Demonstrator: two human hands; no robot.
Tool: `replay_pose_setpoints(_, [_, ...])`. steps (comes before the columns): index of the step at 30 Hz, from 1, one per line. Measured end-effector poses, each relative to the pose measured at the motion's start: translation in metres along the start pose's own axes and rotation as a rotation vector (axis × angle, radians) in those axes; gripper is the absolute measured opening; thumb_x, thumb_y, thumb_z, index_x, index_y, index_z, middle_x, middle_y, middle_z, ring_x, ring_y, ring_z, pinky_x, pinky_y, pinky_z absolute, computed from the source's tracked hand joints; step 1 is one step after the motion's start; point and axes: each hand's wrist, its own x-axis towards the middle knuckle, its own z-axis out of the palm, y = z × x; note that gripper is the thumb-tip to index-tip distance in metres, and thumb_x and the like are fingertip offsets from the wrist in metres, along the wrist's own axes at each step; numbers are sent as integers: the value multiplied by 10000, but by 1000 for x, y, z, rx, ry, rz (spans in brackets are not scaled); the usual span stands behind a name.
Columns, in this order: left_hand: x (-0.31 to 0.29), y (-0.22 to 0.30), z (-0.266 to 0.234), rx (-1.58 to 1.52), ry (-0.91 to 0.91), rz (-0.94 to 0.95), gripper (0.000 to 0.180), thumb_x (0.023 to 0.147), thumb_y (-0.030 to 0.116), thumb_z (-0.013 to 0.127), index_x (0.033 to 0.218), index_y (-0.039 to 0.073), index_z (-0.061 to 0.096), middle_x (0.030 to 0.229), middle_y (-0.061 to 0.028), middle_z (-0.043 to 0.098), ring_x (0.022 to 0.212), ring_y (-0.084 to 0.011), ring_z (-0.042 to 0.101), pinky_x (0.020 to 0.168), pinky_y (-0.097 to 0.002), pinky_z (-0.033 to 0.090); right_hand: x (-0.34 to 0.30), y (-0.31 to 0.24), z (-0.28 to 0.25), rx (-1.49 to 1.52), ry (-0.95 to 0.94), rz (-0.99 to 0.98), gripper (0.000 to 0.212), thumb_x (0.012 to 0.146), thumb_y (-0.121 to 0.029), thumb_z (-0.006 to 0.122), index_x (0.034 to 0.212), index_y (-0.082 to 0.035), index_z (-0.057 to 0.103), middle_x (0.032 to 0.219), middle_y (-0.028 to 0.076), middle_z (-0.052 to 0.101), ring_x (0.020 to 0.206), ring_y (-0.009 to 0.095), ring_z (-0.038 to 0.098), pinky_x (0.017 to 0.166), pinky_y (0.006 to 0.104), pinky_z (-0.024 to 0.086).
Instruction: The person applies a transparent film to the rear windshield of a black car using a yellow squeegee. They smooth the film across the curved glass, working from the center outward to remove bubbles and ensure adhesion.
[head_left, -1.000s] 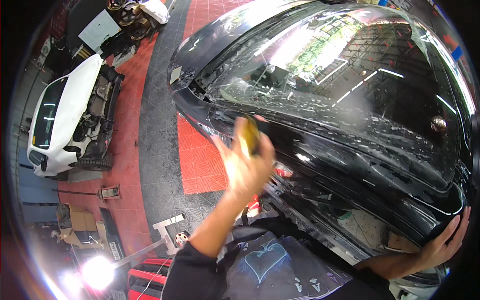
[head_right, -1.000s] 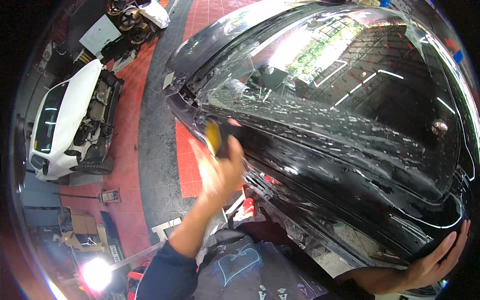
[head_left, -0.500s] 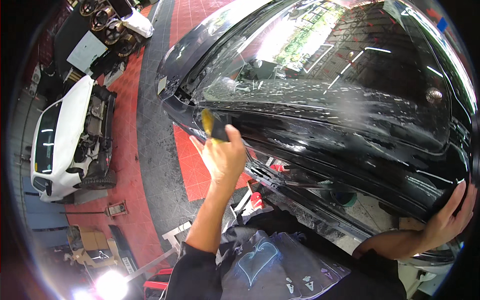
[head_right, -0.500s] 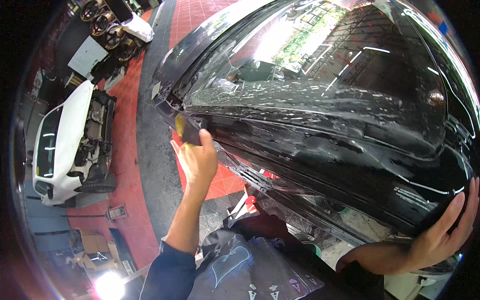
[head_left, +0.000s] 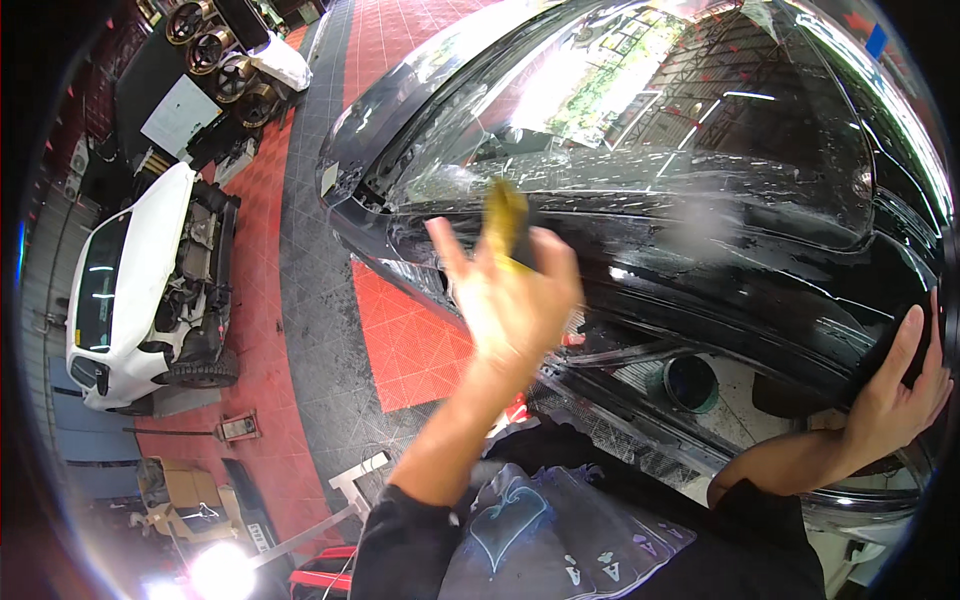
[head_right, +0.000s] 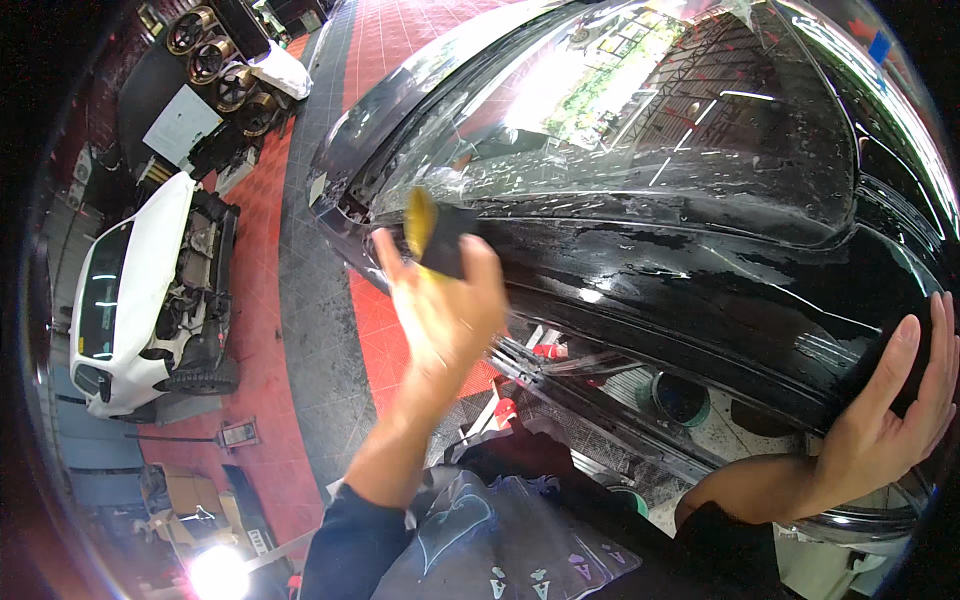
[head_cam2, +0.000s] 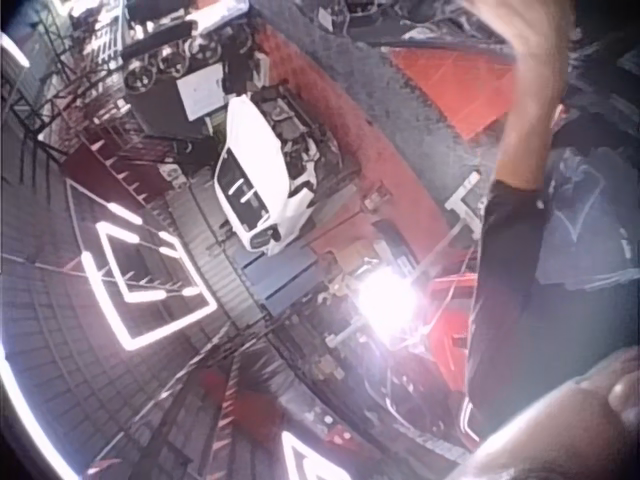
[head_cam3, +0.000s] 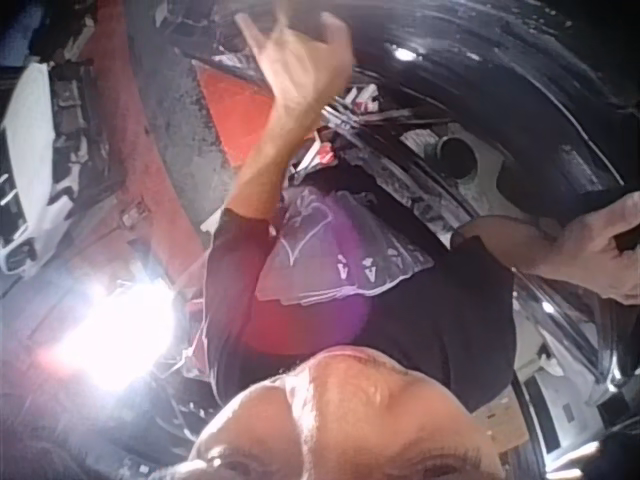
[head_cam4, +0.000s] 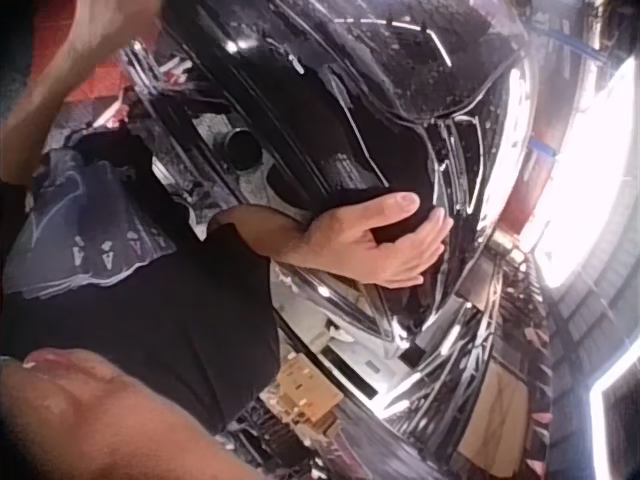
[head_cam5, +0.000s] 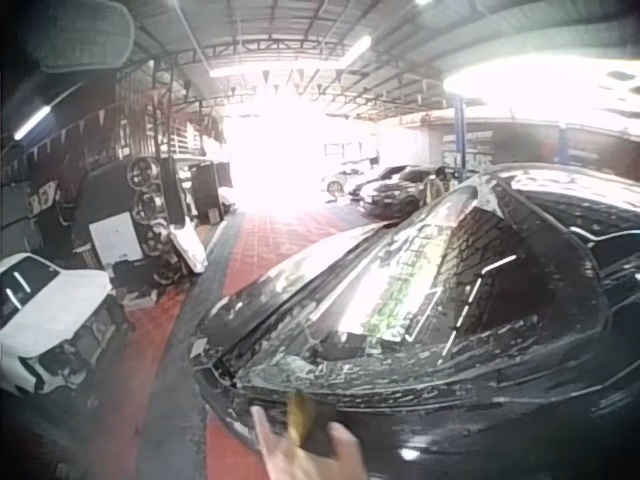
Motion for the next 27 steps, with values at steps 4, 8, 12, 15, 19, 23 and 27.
replay_pose_setpoints(4, [-4, 9, -10, -60, -32, 70, 357, 866, 154, 591, 1134, -68, 669, 982, -213, 721, 935, -343, 711, 1197, -650, 169, -16, 23, 1, -130, -89, 48, 343, 1032, -351, 553, 1268, -161, 713, 1307, 5, 693, 1239, 213, 619, 1147, 424, 321])
replay_pose_setpoints(8, [8, -41, -12, 146, -345, -312, 352, 939, 261, 496, 984, -25, 697, 716, -158, 711, 713, -360, 706, 1232, -571, 167, -12, 20, 2, -77, -58, 35, 337, 1011, -384, 590, 1255, -191, 720, 1295, -7, 700, 1234, 204, 622, 1148, 440, 312])
replay_pose_setpoints(12, [-3, 36, -9, -92, -8, 74, 331, 849, 121, 624, 1118, -70, 654, 898, -195, 727, 933, -331, 717, 1201, -637, 201, -13, 24, 6, -114, -77, 23, 324, 1005, -365, 602, 1252, -193, 722, 1307, -3, 694, 1263, 203, 606, 1137, 423, 331])
replay_pose_setpoints(15, [-6, 32, -9, -203, 47, 200, 321, 823, 101, 651, 1100, -60, 656, 1026, -154, 734, 996, -325, 707, 1190, -656, 220, -16, 29, 6, -171, -65, -8, 328, 1001, -375, 602, 1254, -202, 719, 1316, -19, 689, 1292, 221, 589, 1152, 474, 308])
replay_pose_setpoints(19, [1, -31, -11, 145, -417, -253, 307, 828, 92, 639, 1104, -42, 654, 961, -176, 722, 945, -349, 710, 1209, -642, 170, -17, 27, 6, -164, -60, -16, 332, 991, -385, 614, 1253, -210, 718, 1319, -32, 687, 1305, 233, 582, 1165, 516, 285])
replay_pose_setpoints(23, [-13, 58, -16, -319, 135, 149, 377, 791, 100, 668, 1124, -63, 603, 1130, -216, 688, 1068, -399, 677, 1149, -728, 212, -16, 22, 7, -137, -52, 12, 328, 994, -381, 611, 1252, -207, 717, 1322, -37, 685, 1305, 234, 581, 1166, 506, 287])
replay_pose_setpoints(27, [-21, 37, -10, -149, -4, 211, 338, 906, 141, 561, 1223, 71, 655, 1183, -70, 705, 1153, -281, 645, 1193, -650, 190, -20, 28, 6, -201, -69, 23, 333, 996, -388, 606, 1252, -204, 715, 1323, -40, 684, 1304, 231, 580, 1163, 497, 290])
